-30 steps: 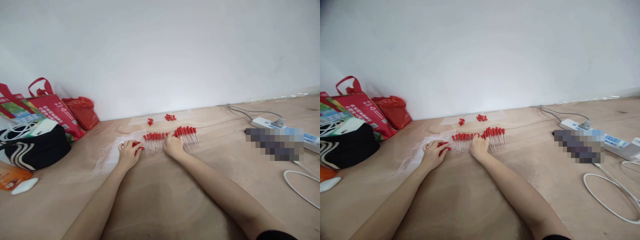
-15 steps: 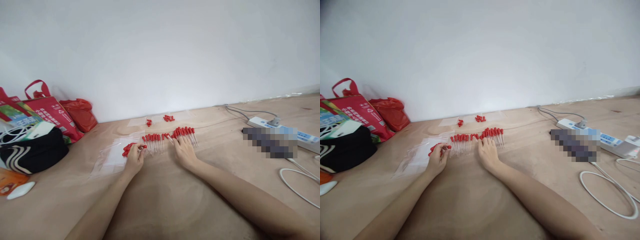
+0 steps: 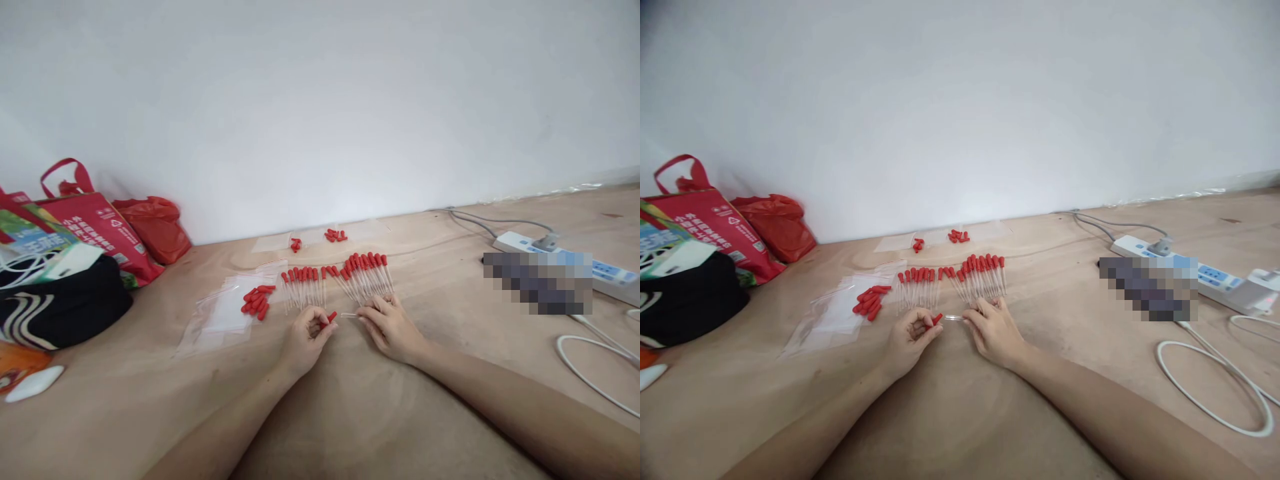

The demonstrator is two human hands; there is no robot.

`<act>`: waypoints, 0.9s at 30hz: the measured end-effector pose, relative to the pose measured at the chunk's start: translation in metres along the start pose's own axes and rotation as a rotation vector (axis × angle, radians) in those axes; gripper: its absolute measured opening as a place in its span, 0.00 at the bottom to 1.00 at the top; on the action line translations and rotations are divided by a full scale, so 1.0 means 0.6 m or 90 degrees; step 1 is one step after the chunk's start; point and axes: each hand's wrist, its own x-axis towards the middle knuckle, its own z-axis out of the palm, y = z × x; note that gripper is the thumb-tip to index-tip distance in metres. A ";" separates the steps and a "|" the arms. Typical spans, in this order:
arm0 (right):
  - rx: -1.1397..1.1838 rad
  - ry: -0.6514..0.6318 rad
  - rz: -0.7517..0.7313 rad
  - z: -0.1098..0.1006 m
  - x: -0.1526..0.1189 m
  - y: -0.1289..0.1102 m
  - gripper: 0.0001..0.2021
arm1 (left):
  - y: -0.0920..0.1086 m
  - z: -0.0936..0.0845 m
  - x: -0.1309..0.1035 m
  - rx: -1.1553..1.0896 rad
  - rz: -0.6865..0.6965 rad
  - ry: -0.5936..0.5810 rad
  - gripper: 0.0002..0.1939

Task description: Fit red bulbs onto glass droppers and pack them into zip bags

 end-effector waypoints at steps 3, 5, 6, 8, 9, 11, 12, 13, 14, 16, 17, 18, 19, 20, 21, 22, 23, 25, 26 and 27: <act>0.000 0.000 0.001 0.001 0.001 -0.002 0.10 | -0.002 0.000 0.001 -0.016 -0.024 -0.014 0.07; -0.003 -0.001 0.001 0.001 0.000 -0.001 0.10 | 0.000 0.000 0.000 -0.007 -0.023 -0.025 0.07; -0.003 -0.003 -0.001 0.001 0.000 -0.001 0.10 | 0.003 -0.001 0.000 0.004 -0.014 -0.029 0.08; -0.002 -0.008 -0.007 0.002 0.000 -0.002 0.10 | 0.008 -0.002 0.001 0.048 0.020 -0.039 0.10; -0.001 -0.012 -0.011 0.002 0.000 -0.002 0.10 | 0.011 -0.004 0.001 0.077 0.044 -0.041 0.10; -0.001 -0.026 -0.021 0.002 0.001 -0.003 0.10 | 0.015 -0.006 0.002 0.137 0.091 -0.042 0.09; 0.000 -0.033 -0.025 0.002 0.002 -0.003 0.11 | 0.016 -0.007 0.003 0.162 0.111 -0.039 0.09; 0.002 -0.039 -0.029 0.001 0.002 -0.002 0.11 | 0.017 -0.008 0.003 0.179 0.128 -0.035 0.09; 0.006 -0.045 -0.033 0.001 0.003 -0.002 0.11 | 0.017 -0.009 0.003 0.190 0.141 -0.034 0.09; 0.013 -0.058 -0.041 -0.002 0.004 0.001 0.12 | 0.017 -0.010 0.003 0.200 0.159 -0.047 0.09; 0.016 -0.066 -0.046 -0.003 0.005 0.003 0.11 | 0.017 -0.011 0.002 0.204 0.166 -0.059 0.09; 0.016 -0.075 -0.051 -0.005 0.006 0.004 0.11 | 0.016 -0.012 0.001 0.211 0.172 -0.072 0.09; 0.014 -0.085 -0.058 -0.006 0.007 0.005 0.11 | 0.016 -0.012 0.000 0.222 0.177 -0.087 0.09; 0.008 -0.092 -0.066 -0.008 0.008 0.006 0.11 | 0.015 -0.013 0.000 0.236 0.182 -0.099 0.09; -0.003 -0.097 -0.074 -0.009 0.009 0.006 0.11 | 0.015 -0.013 -0.001 0.253 0.187 -0.110 0.09; -0.017 -0.100 -0.081 -0.009 0.010 0.005 0.11 | 0.014 -0.013 -0.002 0.272 0.190 -0.117 0.09; -0.034 -0.099 -0.086 -0.010 0.010 0.004 0.11 | 0.014 -0.013 -0.002 0.291 0.193 -0.122 0.09; -0.066 -0.092 -0.092 -0.010 0.011 0.000 0.11 | 0.013 -0.013 -0.003 0.325 0.203 -0.122 0.09; -0.076 -0.089 -0.093 -0.010 0.011 -0.003 0.11 | 0.012 -0.012 -0.004 0.339 0.209 -0.118 0.09; -0.078 -0.087 -0.094 -0.009 0.010 -0.005 0.11 | 0.012 -0.012 -0.005 0.350 0.215 -0.114 0.09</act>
